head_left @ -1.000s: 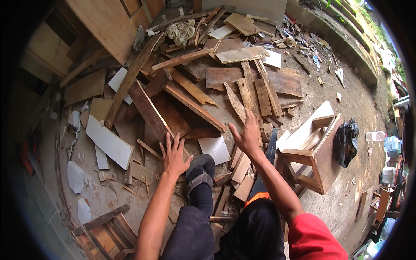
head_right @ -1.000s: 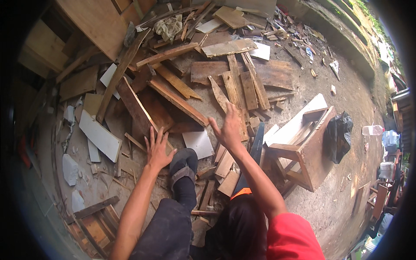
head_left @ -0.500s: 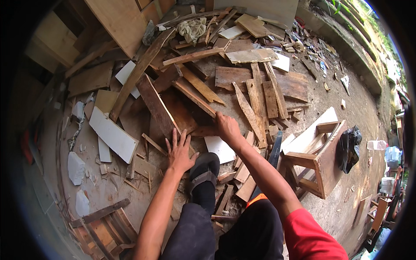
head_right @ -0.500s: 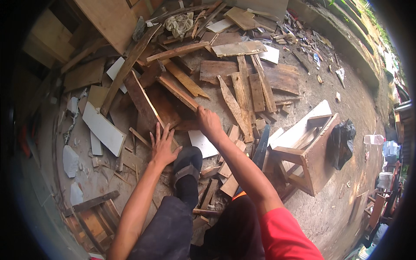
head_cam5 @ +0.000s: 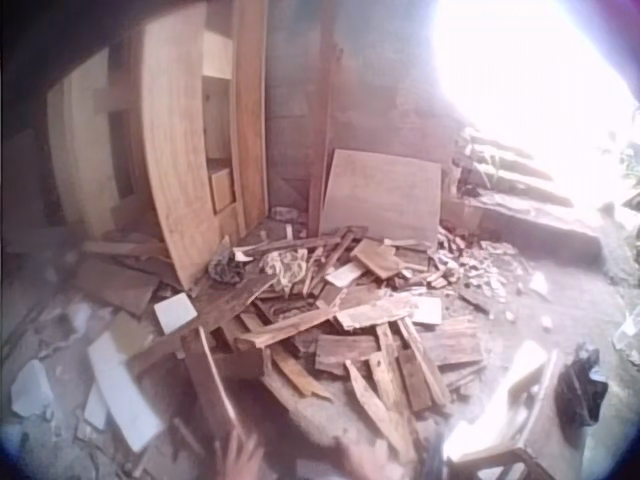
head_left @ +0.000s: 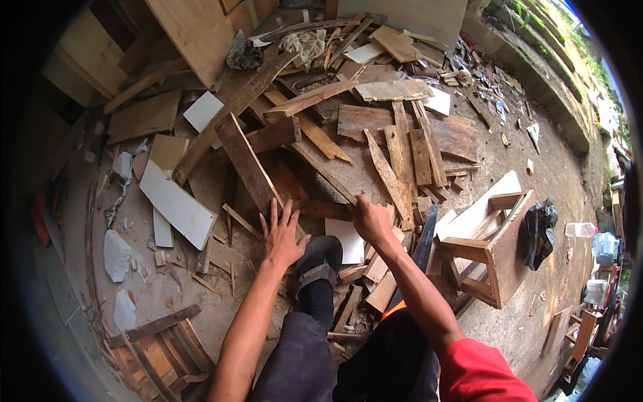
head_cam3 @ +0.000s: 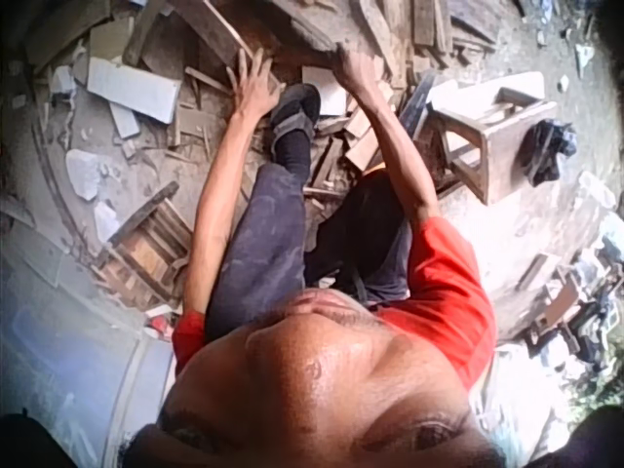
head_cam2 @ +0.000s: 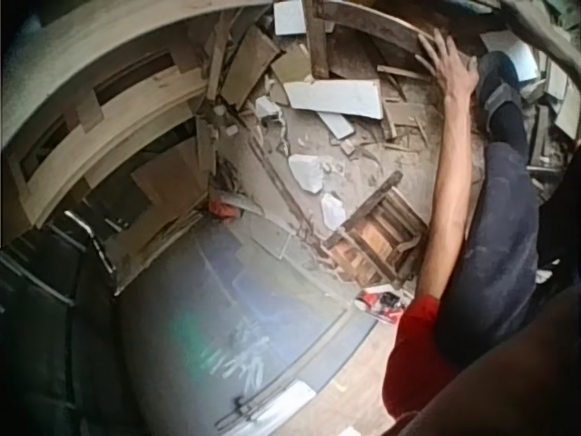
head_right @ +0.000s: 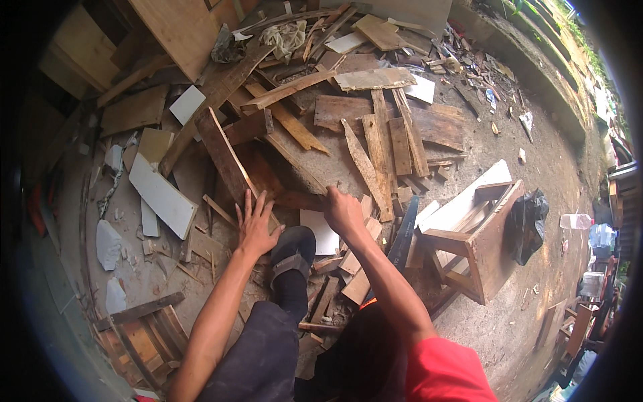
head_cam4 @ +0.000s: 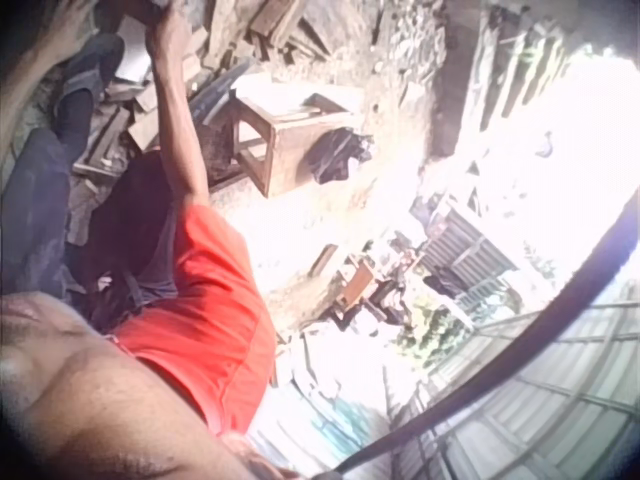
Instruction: The person sits on the floor and assembles a wooden frame by hand. They pick up various wooden pieces, fit them into the frame structure, and use a hammer to secure the joints. The person also moves aside debris and other materials to access the work area.
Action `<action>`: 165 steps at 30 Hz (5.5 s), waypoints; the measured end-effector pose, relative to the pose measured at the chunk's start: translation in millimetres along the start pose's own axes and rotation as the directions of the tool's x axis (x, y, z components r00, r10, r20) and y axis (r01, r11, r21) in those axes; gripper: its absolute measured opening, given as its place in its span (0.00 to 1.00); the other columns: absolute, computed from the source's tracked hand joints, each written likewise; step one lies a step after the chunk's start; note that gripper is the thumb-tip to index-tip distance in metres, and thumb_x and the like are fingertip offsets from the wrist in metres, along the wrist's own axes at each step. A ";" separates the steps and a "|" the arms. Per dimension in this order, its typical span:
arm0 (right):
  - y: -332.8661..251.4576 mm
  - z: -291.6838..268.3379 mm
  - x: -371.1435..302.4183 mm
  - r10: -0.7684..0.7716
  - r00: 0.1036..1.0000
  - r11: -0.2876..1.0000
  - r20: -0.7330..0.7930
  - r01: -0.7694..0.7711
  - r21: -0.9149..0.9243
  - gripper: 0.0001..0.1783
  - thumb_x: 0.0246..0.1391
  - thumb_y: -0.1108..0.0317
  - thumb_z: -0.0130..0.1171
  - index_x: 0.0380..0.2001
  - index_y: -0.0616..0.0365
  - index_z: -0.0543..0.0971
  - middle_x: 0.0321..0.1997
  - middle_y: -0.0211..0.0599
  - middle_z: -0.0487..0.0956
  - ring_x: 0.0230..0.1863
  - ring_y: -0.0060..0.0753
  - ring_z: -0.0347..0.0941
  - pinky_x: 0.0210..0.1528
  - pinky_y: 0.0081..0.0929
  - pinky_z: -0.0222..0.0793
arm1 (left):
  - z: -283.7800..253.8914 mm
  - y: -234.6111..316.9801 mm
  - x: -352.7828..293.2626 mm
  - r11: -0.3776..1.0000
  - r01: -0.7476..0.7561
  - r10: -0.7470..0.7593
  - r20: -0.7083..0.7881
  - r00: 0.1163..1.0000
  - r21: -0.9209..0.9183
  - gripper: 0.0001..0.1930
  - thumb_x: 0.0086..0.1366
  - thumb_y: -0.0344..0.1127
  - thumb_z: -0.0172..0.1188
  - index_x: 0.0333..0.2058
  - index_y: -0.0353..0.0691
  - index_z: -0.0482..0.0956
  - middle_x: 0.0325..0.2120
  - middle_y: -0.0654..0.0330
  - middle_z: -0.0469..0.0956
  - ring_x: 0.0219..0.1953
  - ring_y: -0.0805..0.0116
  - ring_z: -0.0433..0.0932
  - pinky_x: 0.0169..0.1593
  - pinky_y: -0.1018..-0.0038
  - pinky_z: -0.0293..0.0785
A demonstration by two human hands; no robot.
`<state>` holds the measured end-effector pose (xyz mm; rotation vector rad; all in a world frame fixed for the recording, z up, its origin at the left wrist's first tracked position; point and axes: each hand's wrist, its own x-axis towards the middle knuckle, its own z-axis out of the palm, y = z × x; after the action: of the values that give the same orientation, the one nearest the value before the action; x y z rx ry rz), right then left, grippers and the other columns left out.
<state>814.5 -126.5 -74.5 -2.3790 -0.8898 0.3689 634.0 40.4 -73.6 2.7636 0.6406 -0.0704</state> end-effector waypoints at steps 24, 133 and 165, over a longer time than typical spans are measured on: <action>49.8 -35.6 -5.7 -0.075 0.996 0.987 0.041 0.080 -0.142 0.15 0.57 0.61 0.57 0.40 0.61 0.70 0.26 0.60 0.78 0.30 0.65 0.77 0.31 0.55 0.71 | 3.4 -0.4 2.1 0.999 -0.017 0.017 0.000 1.000 0.034 0.41 0.56 0.49 0.67 0.65 0.39 0.63 0.71 0.58 0.50 0.75 0.50 0.35 0.71 0.39 0.34; 25.3 -9.8 -93.0 -0.159 0.982 0.986 -0.099 0.153 -0.066 0.38 0.57 0.73 0.56 0.68 0.61 0.54 0.55 0.61 0.65 0.51 0.65 0.69 0.52 0.48 0.69 | 8.3 -46.4 -19.3 0.929 0.177 -0.363 -0.698 0.617 -0.326 0.23 0.61 0.31 0.60 0.54 0.34 0.70 0.53 0.45 0.70 0.56 0.50 0.71 0.59 0.58 0.67; 12.6 -5.4 -97.8 -0.150 0.983 0.988 -0.104 0.144 -0.064 0.41 0.53 0.77 0.58 0.68 0.61 0.52 0.57 0.64 0.62 0.58 0.65 0.63 0.59 0.48 0.63 | 17.6 -24.1 74.0 0.915 0.193 -0.212 0.017 0.977 0.353 0.35 0.65 0.58 0.53 0.64 0.44 0.64 0.65 0.38 0.57 0.69 0.46 0.54 0.69 0.49 0.47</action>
<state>750.8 -201.9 -72.2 -2.3415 -1.0291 0.1563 690.5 86.9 -105.6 3.0054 0.9841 -0.3370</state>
